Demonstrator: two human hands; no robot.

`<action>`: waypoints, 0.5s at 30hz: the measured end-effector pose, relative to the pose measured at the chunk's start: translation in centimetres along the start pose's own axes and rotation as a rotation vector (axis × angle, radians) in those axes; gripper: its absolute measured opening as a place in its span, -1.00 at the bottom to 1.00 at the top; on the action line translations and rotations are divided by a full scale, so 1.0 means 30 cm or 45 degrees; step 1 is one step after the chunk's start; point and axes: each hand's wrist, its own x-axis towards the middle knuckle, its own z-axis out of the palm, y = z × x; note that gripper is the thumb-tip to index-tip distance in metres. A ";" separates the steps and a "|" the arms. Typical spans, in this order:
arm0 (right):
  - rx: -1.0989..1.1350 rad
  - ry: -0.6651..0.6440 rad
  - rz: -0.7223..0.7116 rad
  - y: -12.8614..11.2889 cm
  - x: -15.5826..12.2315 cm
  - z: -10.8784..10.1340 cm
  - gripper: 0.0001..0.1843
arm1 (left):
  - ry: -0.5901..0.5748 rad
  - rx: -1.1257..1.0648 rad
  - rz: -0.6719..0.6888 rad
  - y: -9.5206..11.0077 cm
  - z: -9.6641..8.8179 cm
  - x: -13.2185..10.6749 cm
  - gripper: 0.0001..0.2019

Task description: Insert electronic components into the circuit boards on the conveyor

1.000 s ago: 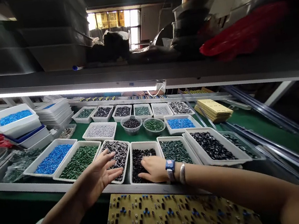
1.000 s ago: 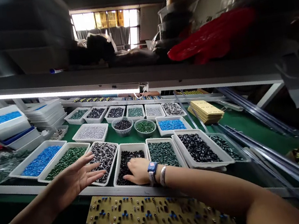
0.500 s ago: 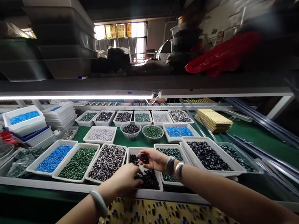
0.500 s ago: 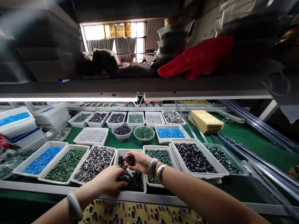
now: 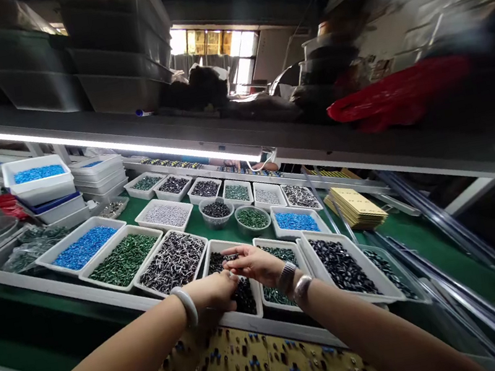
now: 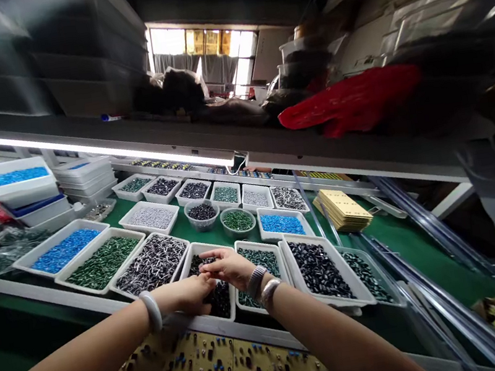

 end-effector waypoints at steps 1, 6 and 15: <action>-0.012 0.005 0.002 0.004 0.004 -0.001 -0.52 | 0.014 -0.025 -0.019 0.004 0.007 0.004 -0.61; -0.083 0.060 0.010 0.022 0.025 -0.006 -0.76 | 0.141 -0.281 -0.187 0.013 0.021 0.023 -0.67; -0.103 0.160 -0.020 0.004 0.038 0.013 -0.85 | 0.284 -1.106 -0.485 -0.002 -0.042 0.035 -0.69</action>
